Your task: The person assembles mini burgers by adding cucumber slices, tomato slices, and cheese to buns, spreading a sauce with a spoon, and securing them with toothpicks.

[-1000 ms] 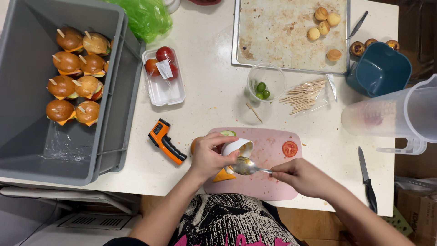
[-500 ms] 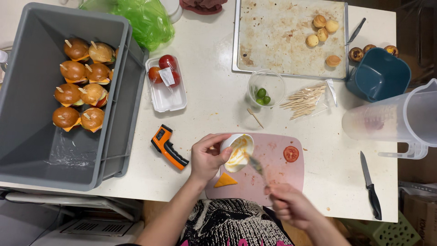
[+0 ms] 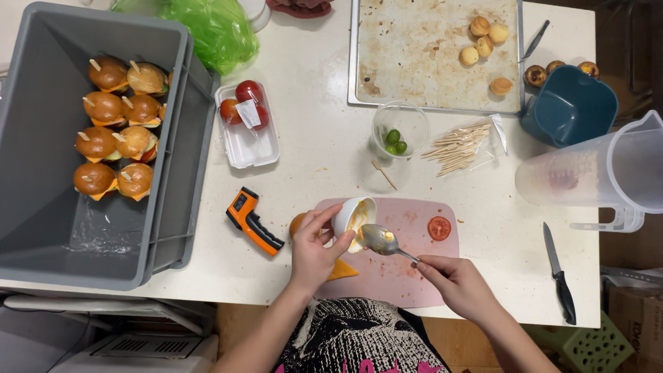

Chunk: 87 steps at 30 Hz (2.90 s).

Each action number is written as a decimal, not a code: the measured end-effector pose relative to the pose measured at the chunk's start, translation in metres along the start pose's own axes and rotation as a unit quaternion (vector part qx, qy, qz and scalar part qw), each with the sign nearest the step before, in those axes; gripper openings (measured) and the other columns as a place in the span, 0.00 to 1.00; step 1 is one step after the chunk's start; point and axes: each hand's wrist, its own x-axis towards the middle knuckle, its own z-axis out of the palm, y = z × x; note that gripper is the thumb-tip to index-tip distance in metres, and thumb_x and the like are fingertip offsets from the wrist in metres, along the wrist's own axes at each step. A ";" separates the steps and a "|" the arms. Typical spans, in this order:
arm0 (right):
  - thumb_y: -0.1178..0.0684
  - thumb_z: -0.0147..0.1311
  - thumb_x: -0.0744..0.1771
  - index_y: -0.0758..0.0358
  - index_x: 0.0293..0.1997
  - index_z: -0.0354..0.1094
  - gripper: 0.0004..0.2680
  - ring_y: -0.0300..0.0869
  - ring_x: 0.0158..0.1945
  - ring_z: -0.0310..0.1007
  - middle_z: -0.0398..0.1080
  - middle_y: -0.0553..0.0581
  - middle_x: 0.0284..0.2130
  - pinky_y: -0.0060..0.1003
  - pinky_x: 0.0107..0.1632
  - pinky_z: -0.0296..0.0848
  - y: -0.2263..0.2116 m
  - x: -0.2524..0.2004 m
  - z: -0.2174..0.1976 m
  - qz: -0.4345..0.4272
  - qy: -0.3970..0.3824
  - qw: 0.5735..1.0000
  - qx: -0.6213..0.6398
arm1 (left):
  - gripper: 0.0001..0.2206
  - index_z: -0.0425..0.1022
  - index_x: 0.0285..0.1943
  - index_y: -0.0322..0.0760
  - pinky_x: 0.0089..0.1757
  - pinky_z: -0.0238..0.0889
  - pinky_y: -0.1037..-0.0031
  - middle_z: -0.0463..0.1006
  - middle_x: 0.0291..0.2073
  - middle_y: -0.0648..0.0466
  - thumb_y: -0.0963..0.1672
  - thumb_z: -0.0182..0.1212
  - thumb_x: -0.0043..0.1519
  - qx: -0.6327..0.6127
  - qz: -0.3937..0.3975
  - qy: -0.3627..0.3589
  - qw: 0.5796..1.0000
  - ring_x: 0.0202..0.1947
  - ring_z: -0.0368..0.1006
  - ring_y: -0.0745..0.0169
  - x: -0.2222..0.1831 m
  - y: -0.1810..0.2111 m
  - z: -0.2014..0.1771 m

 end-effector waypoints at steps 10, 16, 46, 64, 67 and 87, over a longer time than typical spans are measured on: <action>0.51 0.57 0.67 0.64 0.48 0.81 0.11 0.30 0.25 0.57 0.69 0.45 0.22 0.27 0.27 0.59 0.010 0.006 0.030 -0.015 0.033 0.988 0.149 | 0.23 0.69 0.63 0.22 0.52 0.75 0.76 0.69 0.51 0.51 0.38 0.68 0.59 0.018 0.072 0.007 0.997 0.50 0.74 0.66 0.001 -0.011 0.000; 0.49 0.58 0.66 0.51 0.45 0.78 0.07 0.44 0.24 0.73 0.76 0.53 0.27 0.36 0.26 0.70 -0.040 -0.007 -0.015 -0.305 0.197 0.901 -0.238 | 0.14 0.85 0.49 0.33 0.25 0.53 0.83 0.68 0.19 0.62 0.42 0.72 0.55 0.192 -0.069 -0.021 0.979 0.21 0.59 0.78 0.021 -0.011 -0.017; 0.52 0.53 0.68 0.64 0.42 0.78 0.08 0.32 0.14 0.42 0.51 0.44 0.12 0.30 0.18 0.41 0.011 0.031 0.023 0.148 -0.282 0.902 0.293 | 0.20 0.74 0.62 0.23 0.41 0.78 0.73 0.83 0.43 0.46 0.44 0.60 0.64 -0.171 -0.247 0.029 0.953 0.40 0.80 0.63 0.032 -0.047 -0.020; 0.52 0.47 0.70 0.64 0.45 0.73 0.08 0.31 0.15 0.39 0.48 0.43 0.14 0.30 0.18 0.40 0.025 0.048 0.035 0.156 -0.159 0.871 0.437 | 0.20 0.76 0.65 0.34 0.36 0.68 0.80 0.82 0.35 0.59 0.47 0.60 0.66 0.117 -0.152 0.086 0.978 0.33 0.71 0.76 0.127 -0.125 -0.086; 0.52 0.47 0.70 0.63 0.45 0.73 0.08 0.30 0.14 0.39 0.48 0.42 0.13 0.29 0.18 0.40 0.024 0.053 0.041 0.152 -0.171 0.868 0.441 | 0.20 0.77 0.67 0.36 0.34 0.65 0.76 0.81 0.34 0.49 0.48 0.59 0.67 0.195 -0.157 0.095 0.963 0.30 0.67 0.70 0.126 -0.131 -0.083; 0.51 0.46 0.70 0.63 0.46 0.72 0.09 0.31 0.15 0.40 0.48 0.43 0.15 0.29 0.18 0.41 0.023 0.001 0.062 0.147 -0.157 0.872 0.440 | 0.34 0.71 0.68 0.45 0.59 0.67 0.65 0.72 0.60 0.50 0.50 0.77 0.50 0.351 -0.011 -0.141 0.926 0.61 0.70 0.54 0.020 -0.070 -0.113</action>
